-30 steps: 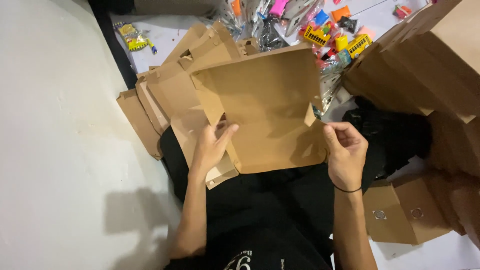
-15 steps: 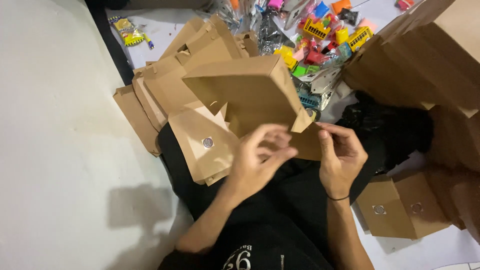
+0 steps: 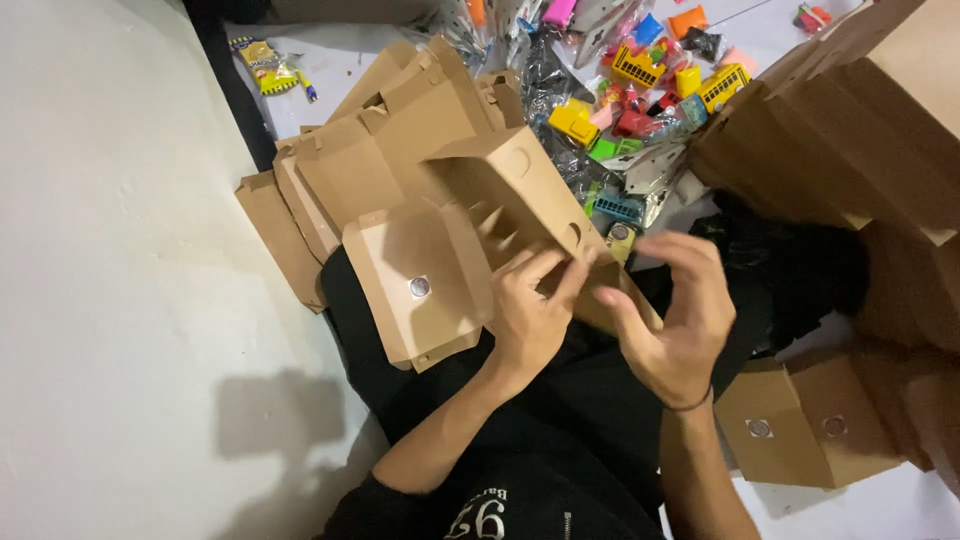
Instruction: The person assembles a flat cardboard box by folding and tucking its flaps into place. They then place a black plastic bag containing an item into the box, close the lid, and apply a sticker to seal it.
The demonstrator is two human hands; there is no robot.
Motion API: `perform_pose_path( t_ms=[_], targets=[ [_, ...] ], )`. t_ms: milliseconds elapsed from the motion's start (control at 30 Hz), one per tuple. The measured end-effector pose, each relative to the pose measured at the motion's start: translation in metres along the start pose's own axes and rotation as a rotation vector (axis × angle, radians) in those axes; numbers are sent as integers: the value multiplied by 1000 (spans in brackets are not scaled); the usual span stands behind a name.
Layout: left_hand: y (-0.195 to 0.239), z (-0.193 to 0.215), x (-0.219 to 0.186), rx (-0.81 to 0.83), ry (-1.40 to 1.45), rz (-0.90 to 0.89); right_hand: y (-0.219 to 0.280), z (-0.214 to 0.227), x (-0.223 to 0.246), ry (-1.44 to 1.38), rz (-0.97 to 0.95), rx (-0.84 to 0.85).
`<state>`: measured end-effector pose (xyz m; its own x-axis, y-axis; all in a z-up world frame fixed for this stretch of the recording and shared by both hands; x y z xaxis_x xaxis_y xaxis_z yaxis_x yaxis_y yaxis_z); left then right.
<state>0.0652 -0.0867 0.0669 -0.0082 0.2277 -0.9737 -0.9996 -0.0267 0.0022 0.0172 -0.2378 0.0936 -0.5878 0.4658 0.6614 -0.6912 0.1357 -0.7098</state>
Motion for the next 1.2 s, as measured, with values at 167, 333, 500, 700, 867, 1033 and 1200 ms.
perform_pose_path(
  t_ms=[167, 333, 500, 700, 867, 1033, 1200],
  targets=[
    [1, 0, -9, 47, -42, 25, -29, -15, 7, 153, 100, 127],
    [0, 6, -17, 114, -62, -39, -32, -23, 8, 52, 81, 237],
    [-4, -3, -9, 98, -206, -172, -30, -27, 4, 136, 48, 237],
    [-10, -1, -6, 114, -167, -129, -23, -23, -10, 168, 31, 176],
    [-13, -23, 73, 227, 500, 353, -12, -13, -35, 32, -98, 76],
    [-23, -16, 80, 274, 740, 526, -19, -16, -27, 33, -14, 251],
    [-23, -16, 69, 261, 780, 500, -22, -17, -20, 29, -2, 223]
  ],
)
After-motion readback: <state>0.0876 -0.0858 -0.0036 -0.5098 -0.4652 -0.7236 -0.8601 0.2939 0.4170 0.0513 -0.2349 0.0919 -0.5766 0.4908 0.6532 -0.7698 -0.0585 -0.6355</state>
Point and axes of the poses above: each hand's wrist, its own y-axis away from the middle knuckle, its own z-axis out of the back of the hand, x = y × z, the point moved 8 cm from there along -y, towards the middle knuckle, and after that the axes turned 14 degrees about z, right-handed, at the moved point
